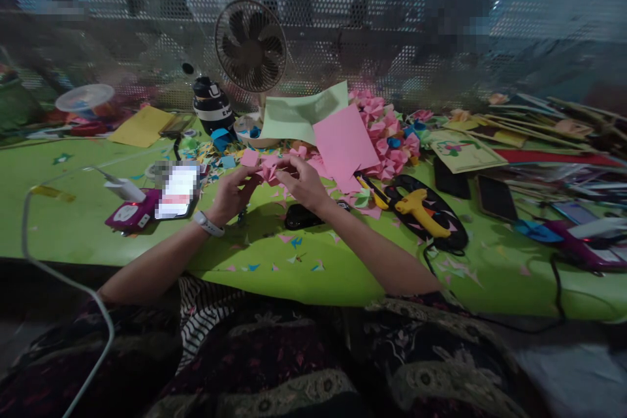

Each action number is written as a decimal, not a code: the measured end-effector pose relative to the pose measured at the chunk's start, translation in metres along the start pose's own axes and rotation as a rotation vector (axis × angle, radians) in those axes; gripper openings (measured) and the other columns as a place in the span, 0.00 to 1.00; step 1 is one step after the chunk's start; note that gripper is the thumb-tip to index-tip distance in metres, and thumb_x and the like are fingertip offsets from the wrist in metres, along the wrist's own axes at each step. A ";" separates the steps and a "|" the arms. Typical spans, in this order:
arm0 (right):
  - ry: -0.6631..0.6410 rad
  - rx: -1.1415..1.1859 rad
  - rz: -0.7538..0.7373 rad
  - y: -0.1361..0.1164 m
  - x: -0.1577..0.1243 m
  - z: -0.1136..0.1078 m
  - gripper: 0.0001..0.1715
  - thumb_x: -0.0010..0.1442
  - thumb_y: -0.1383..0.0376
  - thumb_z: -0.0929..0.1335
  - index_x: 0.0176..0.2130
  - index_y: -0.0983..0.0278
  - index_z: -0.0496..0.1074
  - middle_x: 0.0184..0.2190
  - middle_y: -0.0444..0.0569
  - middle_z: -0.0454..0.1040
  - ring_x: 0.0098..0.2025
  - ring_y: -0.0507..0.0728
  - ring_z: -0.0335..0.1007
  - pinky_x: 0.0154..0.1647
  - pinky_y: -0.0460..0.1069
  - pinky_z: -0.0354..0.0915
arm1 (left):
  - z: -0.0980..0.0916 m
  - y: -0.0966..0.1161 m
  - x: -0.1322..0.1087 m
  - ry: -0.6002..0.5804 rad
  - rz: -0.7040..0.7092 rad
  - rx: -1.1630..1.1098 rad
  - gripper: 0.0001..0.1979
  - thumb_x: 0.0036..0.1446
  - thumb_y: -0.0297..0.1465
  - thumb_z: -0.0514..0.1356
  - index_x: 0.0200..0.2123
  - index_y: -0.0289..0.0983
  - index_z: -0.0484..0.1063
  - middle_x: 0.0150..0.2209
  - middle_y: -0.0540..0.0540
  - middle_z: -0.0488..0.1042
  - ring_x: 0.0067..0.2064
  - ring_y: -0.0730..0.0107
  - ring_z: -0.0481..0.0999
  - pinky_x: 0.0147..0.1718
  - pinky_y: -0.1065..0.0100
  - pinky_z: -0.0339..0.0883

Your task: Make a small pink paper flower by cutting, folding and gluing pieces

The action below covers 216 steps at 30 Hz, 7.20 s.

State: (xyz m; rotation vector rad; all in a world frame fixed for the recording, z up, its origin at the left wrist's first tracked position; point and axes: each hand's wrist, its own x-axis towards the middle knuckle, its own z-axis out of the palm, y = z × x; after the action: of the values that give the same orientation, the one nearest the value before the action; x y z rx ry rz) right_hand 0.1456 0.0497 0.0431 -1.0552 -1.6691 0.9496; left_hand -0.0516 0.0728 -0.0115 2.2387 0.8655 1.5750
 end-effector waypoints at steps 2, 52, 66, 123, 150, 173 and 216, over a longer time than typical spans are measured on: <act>0.012 -0.011 -0.006 0.002 0.000 0.000 0.15 0.55 0.58 0.68 0.41 0.64 0.73 0.38 0.49 0.76 0.37 0.55 0.73 0.35 0.48 0.69 | 0.000 0.000 0.001 0.006 0.014 -0.005 0.10 0.65 0.31 0.58 0.45 0.36 0.77 0.35 0.44 0.80 0.34 0.73 0.80 0.32 0.73 0.74; 0.016 -0.333 -0.132 0.004 -0.002 0.001 0.08 0.57 0.64 0.67 0.33 0.64 0.76 0.33 0.49 0.79 0.34 0.55 0.73 0.40 0.50 0.68 | -0.006 0.003 -0.001 -0.051 0.091 0.229 0.10 0.66 0.29 0.57 0.47 0.38 0.76 0.41 0.43 0.82 0.41 0.68 0.82 0.41 0.68 0.75; -0.003 -0.870 -0.412 0.004 -0.004 -0.005 0.15 0.66 0.69 0.61 0.45 0.65 0.75 0.43 0.55 0.79 0.47 0.60 0.73 0.46 0.52 0.66 | -0.002 0.005 0.001 -0.077 0.117 0.061 0.12 0.65 0.28 0.57 0.49 0.35 0.75 0.43 0.41 0.82 0.40 0.70 0.82 0.40 0.68 0.78; -0.065 -1.114 -0.314 -0.003 -0.013 0.008 0.20 0.71 0.66 0.58 0.46 0.68 0.76 0.39 0.55 0.80 0.37 0.58 0.73 0.35 0.50 0.57 | -0.010 0.013 0.005 -0.056 0.310 0.537 0.08 0.65 0.31 0.58 0.36 0.39 0.77 0.37 0.43 0.78 0.41 0.62 0.74 0.44 0.58 0.68; -0.084 -1.078 -0.168 -0.002 -0.014 0.018 0.17 0.70 0.65 0.58 0.45 0.67 0.73 0.37 0.55 0.80 0.33 0.58 0.72 0.32 0.50 0.54 | -0.005 0.027 0.002 -0.116 0.287 0.661 0.13 0.70 0.32 0.50 0.35 0.38 0.70 0.30 0.45 0.72 0.32 0.66 0.70 0.34 0.64 0.63; -0.205 -0.651 -0.049 -0.016 -0.011 0.014 0.14 0.68 0.70 0.60 0.40 0.66 0.74 0.35 0.51 0.82 0.36 0.55 0.79 0.36 0.46 0.65 | -0.005 0.034 -0.001 -0.176 0.349 0.766 0.12 0.69 0.26 0.48 0.43 0.34 0.72 0.36 0.40 0.75 0.37 0.62 0.74 0.38 0.62 0.68; -0.004 -0.334 0.220 0.019 0.032 -0.049 0.06 0.61 0.67 0.68 0.36 0.67 0.76 0.31 0.50 0.80 0.30 0.52 0.75 0.33 0.46 0.68 | -0.018 -0.007 0.017 -0.153 -0.838 -0.451 0.17 0.43 0.42 0.71 0.28 0.34 0.76 0.27 0.47 0.77 0.28 0.73 0.75 0.33 0.69 0.71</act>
State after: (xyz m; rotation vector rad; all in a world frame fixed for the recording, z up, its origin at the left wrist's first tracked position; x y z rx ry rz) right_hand 0.1893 0.0920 0.0493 -1.4848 -1.7799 0.8246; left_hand -0.0669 0.0867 0.0045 1.3738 1.0711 1.0398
